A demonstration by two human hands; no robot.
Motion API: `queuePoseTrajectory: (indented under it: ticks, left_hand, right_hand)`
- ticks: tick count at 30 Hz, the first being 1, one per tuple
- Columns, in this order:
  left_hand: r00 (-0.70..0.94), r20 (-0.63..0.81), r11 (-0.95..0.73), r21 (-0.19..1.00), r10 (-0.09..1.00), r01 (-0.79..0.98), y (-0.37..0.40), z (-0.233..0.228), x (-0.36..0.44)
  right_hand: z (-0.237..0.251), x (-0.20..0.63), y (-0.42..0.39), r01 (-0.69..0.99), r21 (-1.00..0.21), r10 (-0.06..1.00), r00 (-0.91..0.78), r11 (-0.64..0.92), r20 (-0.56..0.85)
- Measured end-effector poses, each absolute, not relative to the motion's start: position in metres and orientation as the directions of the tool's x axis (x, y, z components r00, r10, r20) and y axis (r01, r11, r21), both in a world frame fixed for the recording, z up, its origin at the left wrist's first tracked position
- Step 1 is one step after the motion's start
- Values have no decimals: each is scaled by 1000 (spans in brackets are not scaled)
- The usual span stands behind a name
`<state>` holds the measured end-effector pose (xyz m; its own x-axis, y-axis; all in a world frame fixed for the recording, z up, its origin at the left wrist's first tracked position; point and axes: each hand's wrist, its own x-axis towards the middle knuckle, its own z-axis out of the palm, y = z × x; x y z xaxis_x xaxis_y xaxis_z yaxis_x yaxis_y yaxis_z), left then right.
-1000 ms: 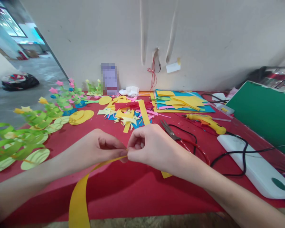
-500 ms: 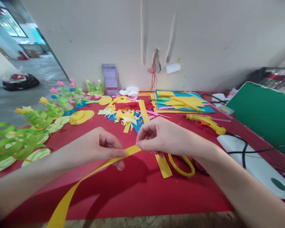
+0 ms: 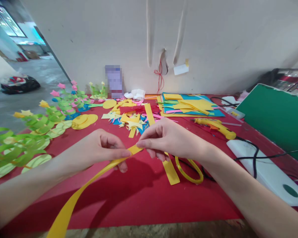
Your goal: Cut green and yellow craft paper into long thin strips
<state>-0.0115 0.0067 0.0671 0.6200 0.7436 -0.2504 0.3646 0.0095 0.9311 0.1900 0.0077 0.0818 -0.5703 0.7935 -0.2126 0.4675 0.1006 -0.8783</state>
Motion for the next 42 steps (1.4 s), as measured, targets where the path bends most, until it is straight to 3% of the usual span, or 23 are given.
queuePoseTrajectory:
  ticks: [8,21,27,33,42]
  left_hand:
    - [549,-222,4,929,806,370,6,68,-13]
    - [521,-221,-15,912,825,410,4,70,-13]
    - [568,-221,-3,930,792,366,6,66,-13]
    - [660,-306,21,915,686,402,6,63,-12]
    - [655,-330,3,894,680,448,0,57,-8]
  right_hand:
    - [92,220,19,531,-822,863,-495,207,-103]
    - [95,221,17,554,-804,853,-507,214,-122]
    - [97,223,18,587,-785,818,-540,198,-197]
    - [96,212,13,641,-641,695,-683,422,-225]
    - [80,186,2,479,-854,574,-765,202,-293]
